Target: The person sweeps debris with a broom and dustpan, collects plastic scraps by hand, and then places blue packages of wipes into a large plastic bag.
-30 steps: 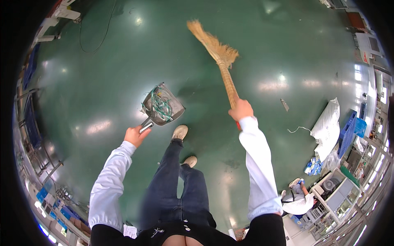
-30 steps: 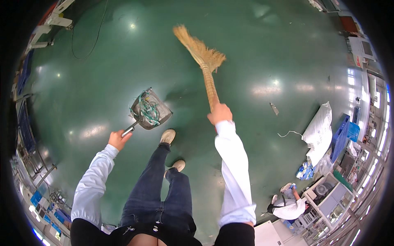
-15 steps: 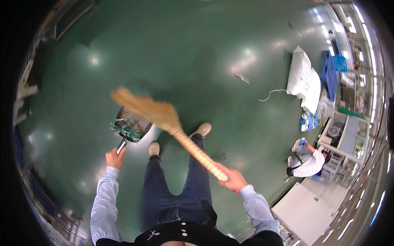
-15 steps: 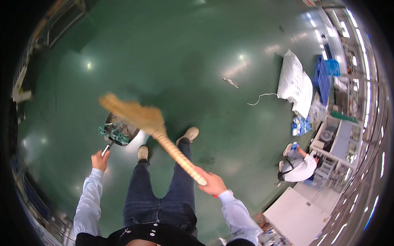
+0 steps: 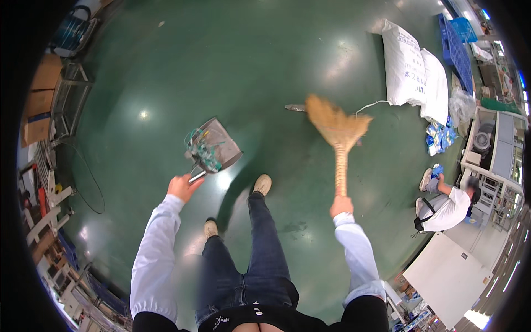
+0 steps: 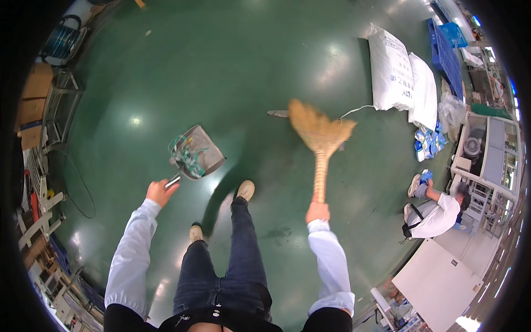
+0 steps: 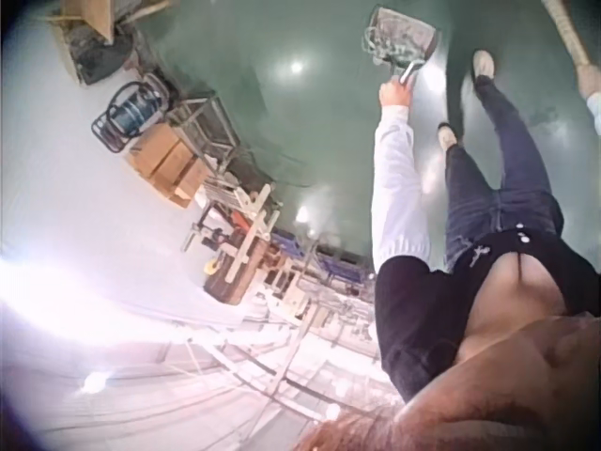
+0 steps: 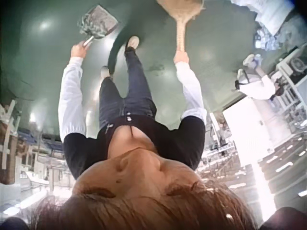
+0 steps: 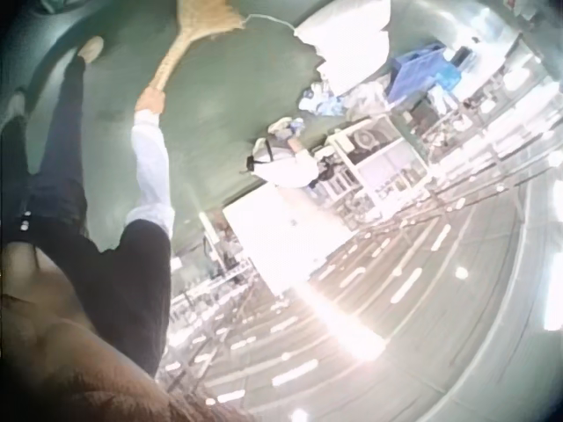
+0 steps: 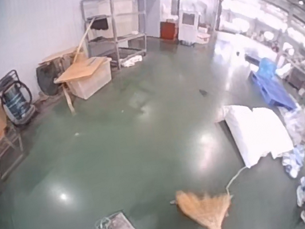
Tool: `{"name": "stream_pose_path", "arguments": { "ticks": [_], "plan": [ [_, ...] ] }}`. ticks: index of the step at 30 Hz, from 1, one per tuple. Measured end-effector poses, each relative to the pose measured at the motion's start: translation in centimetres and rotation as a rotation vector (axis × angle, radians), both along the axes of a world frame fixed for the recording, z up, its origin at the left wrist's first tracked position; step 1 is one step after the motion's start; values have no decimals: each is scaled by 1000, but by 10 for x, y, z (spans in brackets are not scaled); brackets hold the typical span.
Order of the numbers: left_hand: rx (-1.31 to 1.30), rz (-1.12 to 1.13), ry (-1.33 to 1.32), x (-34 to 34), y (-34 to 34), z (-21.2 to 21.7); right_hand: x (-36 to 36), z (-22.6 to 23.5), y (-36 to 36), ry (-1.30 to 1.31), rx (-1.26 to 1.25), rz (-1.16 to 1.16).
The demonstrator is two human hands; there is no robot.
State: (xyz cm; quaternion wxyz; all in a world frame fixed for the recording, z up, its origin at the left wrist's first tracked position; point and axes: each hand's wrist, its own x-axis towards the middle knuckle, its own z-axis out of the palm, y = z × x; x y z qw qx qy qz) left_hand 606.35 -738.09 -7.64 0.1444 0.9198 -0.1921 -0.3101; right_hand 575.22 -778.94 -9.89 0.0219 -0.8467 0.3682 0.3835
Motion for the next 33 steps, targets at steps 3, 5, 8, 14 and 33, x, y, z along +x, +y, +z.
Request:
{"name": "stream_pose_path", "arguments": {
  "ticks": [3, 5, 8, 14, 33],
  "plan": [
    [19, -92, -11, 22, -90, -20, -9, 13, 12, 17, 202, 94],
    [0, -122, -32, 36, -129, -27, -11, 29, 13, -49, 362, 53],
    [-25, -116, -40, 45, -150, -37, -17, 72, 6, -64, 421, -181],
    [17, -131, -1, 50, -166, -40, -26, 130, -38, -27, 207, -229],
    [37, -141, 87, 75, -140, -13, 4, 149, -7, -31, 367, -211]
  ]
}}
